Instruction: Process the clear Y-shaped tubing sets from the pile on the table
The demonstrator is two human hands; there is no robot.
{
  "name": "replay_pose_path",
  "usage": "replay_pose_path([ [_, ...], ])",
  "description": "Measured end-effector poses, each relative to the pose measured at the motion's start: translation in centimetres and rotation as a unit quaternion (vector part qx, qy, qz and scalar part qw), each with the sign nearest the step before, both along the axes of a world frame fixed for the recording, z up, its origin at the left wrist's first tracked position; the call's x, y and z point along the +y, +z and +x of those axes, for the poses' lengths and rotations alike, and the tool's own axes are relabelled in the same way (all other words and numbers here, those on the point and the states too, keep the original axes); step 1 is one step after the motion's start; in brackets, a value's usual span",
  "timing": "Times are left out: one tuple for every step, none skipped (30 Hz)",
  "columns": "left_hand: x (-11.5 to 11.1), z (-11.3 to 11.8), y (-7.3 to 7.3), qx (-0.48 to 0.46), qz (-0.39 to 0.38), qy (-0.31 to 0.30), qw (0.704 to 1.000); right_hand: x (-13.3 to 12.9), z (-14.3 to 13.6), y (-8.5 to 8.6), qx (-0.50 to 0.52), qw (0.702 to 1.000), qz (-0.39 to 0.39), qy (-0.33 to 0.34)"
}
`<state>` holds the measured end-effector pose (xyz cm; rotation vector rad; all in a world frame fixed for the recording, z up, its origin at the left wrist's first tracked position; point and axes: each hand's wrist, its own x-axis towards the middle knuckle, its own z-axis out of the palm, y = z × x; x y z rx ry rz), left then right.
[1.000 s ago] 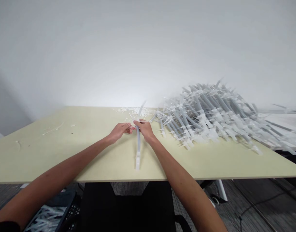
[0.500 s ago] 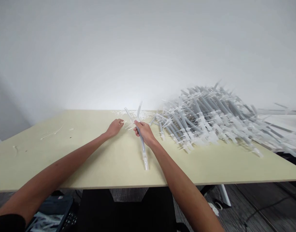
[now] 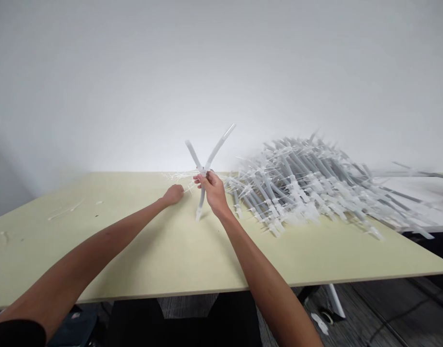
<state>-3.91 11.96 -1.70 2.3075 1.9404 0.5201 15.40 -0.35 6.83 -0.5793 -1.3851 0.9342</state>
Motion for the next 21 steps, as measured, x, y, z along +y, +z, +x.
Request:
replay_pose_path([
  [0.0,-0.2,0.0,-0.009,0.002,0.007,1.0,0.1,-0.1,-0.3,-0.012,1.0,0.001,-0.003],
  [-0.1,-0.4,-0.1,-0.02,0.005,0.015,1.0,0.3,-0.2,-0.6,-0.026,1.0,-0.004,-0.003],
  [-0.2,-0.7,-0.1,-0.031,0.008,0.025,0.999,0.4,-0.2,-1.1,-0.046,0.999,-0.014,-0.001],
  [-0.3,-0.9,-0.2,-0.044,0.013,0.034,0.998,0.5,-0.1,-1.7,-0.074,0.997,-0.029,0.001],
  [-0.5,-1.1,-0.2,-0.058,0.018,0.045,0.997,0.7,0.0,-2.3,-0.11,0.993,-0.048,0.0],
  [-0.7,-1.4,-0.2,-0.074,0.024,0.054,0.995,0.8,0.2,-2.9,-0.153,0.986,-0.065,-0.005],
  [-1.0,-1.6,-0.2,-0.091,0.029,0.061,0.994,0.9,0.4,-3.5,-0.198,0.977,-0.078,-0.013],
  [-1.2,-1.7,-0.2,-0.108,0.032,0.066,0.991,1.0,0.6,-4.0,-0.237,0.968,-0.085,-0.017],
  [-1.5,-1.9,-0.2,-0.125,0.033,0.069,0.989,1.1,0.8,-4.5,-0.266,0.96,-0.092,-0.016],
  [-1.8,-2.0,-0.1,-0.143,0.034,0.069,0.987,1.2,1.0,-4.8,-0.287,0.953,-0.097,-0.014],
  [-2.1,-2.1,0.0,-0.163,0.033,0.068,0.984,1.2,1.1,-5.1,-0.302,0.948,-0.1,-0.015],
  [-2.3,-2.1,0.0,-0.185,0.03,0.066,0.98,1.3,1.1,-5.2,-0.312,0.944,-0.102,-0.02],
  [-2.6,-2.1,0.1,-0.209,0.026,0.063,0.975,1.3,1.1,-5.3,-0.321,0.941,-0.103,-0.03],
  [-2.9,-2.0,0.2,-0.235,0.021,0.06,0.97,1.3,1.1,-5.4,-0.326,0.939,-0.105,-0.041],
  [-3.2,-1.9,0.3,-0.261,0.015,0.056,0.964,1.4,1.0,-5.4,-0.327,0.938,-0.109,-0.049],
  [-3.5,-1.8,0.4,-0.286,0.01,0.051,0.957,1.4,0.9,-5.4,-0.322,0.938,-0.118,-0.049],
  [-3.8,-1.6,0.6,-0.306,0.006,0.045,0.951,1.5,0.8,-5.4,-0.314,0.94,-0.128,-0.042],
  [-4.1,-1.5,0.8,-0.327,0.005,0.037,0.944,1.6,0.7,-5.4,-0.304,0.942,-0.139,-0.033],
  [-4.5,-1.3,1.0,-0.353,0.007,0.026,0.935,1.7,0.7,-5.5,-0.293,0.944,-0.15,-0.023],
  [-4.8,-1.2,1.3,-0.385,0.014,0.014,0.923,1.8,0.6,-5.5,-0.284,0.946,-0.157,-0.017],
  [-5.2,-1.1,1.5,-0.419,0.025,0.005,0.907,1.8,0.6,-5.5,-0.279,0.946,-0.162,-0.013],
])
